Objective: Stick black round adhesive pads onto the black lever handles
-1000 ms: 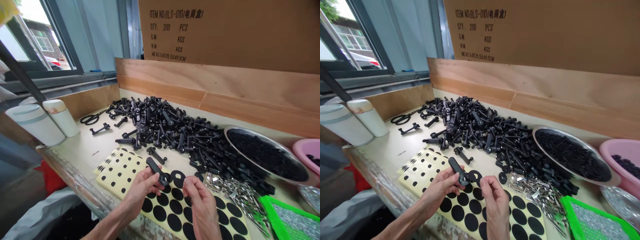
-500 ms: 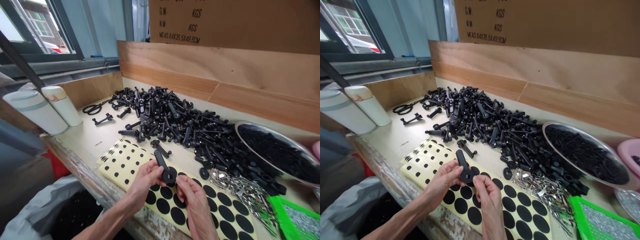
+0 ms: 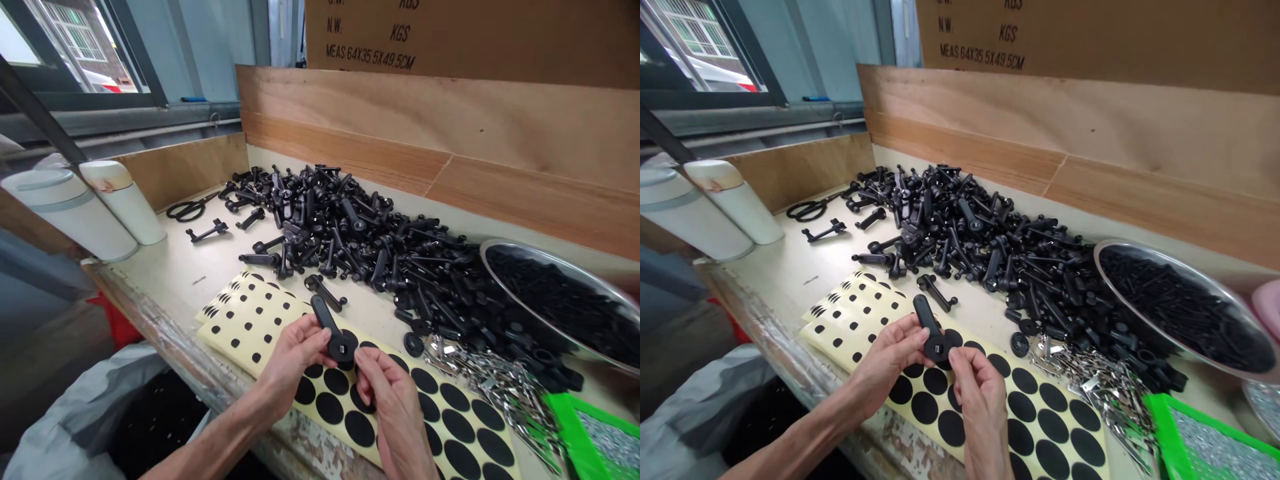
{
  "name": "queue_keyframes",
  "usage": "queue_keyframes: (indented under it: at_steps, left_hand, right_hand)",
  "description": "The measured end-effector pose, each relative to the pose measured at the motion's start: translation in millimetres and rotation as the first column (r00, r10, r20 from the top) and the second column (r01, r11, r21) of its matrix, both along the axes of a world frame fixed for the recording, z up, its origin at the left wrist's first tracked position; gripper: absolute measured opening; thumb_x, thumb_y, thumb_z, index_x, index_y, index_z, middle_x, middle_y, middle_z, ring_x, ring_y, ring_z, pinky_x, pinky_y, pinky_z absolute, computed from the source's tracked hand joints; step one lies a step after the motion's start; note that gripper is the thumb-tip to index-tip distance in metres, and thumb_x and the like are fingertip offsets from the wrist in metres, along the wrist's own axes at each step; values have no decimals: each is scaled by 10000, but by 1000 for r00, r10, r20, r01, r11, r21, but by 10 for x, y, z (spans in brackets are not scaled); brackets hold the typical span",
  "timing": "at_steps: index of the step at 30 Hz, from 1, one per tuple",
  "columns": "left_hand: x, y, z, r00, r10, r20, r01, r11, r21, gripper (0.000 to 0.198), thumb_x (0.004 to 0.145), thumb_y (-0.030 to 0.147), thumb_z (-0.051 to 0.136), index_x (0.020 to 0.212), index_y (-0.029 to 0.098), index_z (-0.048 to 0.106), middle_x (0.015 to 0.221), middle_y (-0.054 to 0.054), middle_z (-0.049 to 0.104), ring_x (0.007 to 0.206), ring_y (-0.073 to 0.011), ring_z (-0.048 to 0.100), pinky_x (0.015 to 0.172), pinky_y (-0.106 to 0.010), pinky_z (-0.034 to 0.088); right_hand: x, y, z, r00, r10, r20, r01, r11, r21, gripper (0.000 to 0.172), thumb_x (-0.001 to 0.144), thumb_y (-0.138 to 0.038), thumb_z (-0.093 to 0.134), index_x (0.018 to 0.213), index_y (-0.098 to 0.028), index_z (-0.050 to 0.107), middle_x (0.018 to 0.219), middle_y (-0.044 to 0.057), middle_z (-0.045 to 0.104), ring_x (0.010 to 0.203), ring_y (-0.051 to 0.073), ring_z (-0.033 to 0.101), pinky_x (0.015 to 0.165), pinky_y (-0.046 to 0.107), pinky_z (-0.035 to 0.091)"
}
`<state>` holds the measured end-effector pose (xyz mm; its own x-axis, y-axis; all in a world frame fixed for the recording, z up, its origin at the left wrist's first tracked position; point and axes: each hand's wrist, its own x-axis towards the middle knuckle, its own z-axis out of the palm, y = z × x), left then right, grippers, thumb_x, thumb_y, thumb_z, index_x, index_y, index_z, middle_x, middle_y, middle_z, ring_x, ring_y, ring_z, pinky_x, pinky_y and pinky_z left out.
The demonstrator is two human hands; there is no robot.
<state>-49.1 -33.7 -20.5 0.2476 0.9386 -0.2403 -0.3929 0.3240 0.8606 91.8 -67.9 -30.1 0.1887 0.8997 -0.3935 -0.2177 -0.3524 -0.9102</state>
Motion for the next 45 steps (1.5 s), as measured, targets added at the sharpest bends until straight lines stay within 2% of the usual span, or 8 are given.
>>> queue_keyframes:
  at_steps: [20,29,33,37,41,43,45]
  left_hand:
    - [-4,8,6,1000,-20,17,20,1000,10,334,832,385,655,1058,140,660,899,-103,697,760,-178,639,662,-263,500]
    - [-1,3,33,1000,-17,12,17,1000,-3,278,830,340,661,1030,149,679,917,-100,699,768,-180,635,672,-267,492]
    - [-7,0,58,999,-27,23,27,1000,8,278,842,348,643,1039,156,681,928,-99,704,793,-194,646,695,-282,499]
    - [-19,-8,50,999,-41,-20,42,999,15,303,813,309,676,1081,168,668,1013,-103,699,878,-217,646,727,-292,506]
    - [-19,-17,15,997,-37,-72,37,999,5,329,777,237,703,1099,184,657,1070,-93,693,897,-214,645,730,-286,507]
    - [-10,-14,4,997,-33,-76,34,999,7,311,785,225,687,1091,180,659,1062,-94,697,898,-217,648,721,-281,505]
    - [1,-8,3,996,-30,-81,31,999,12,290,792,215,671,1079,171,662,1047,-97,701,885,-216,650,704,-275,504]
  right_hand:
    - [-11,9,-6,1000,-7,15,7,1000,3,344,741,-497,705,682,-180,588,509,-64,380,480,83,270,441,217,200]
    - [-20,14,-14,982,-39,185,23,996,89,355,738,-516,694,673,-178,609,542,-49,392,497,96,305,438,229,237]
    - [-18,6,-25,961,-20,275,-20,990,139,345,788,-514,643,683,-188,602,564,-44,401,512,106,336,459,237,287]
    - [10,-1,-32,890,-22,456,-99,966,240,324,855,-485,565,702,-201,591,626,-15,493,557,132,422,503,252,352]
    - [36,-15,-49,770,-68,634,-183,929,323,279,942,-391,448,806,-208,609,732,15,562,634,155,517,580,265,414]
    - [22,-31,-61,682,-117,722,-239,897,371,279,973,-329,386,862,-205,609,793,34,579,705,163,563,631,266,437]
    - [-10,-52,-73,548,-200,812,-289,866,408,270,982,-282,360,897,-202,603,834,44,585,736,162,587,631,258,440]
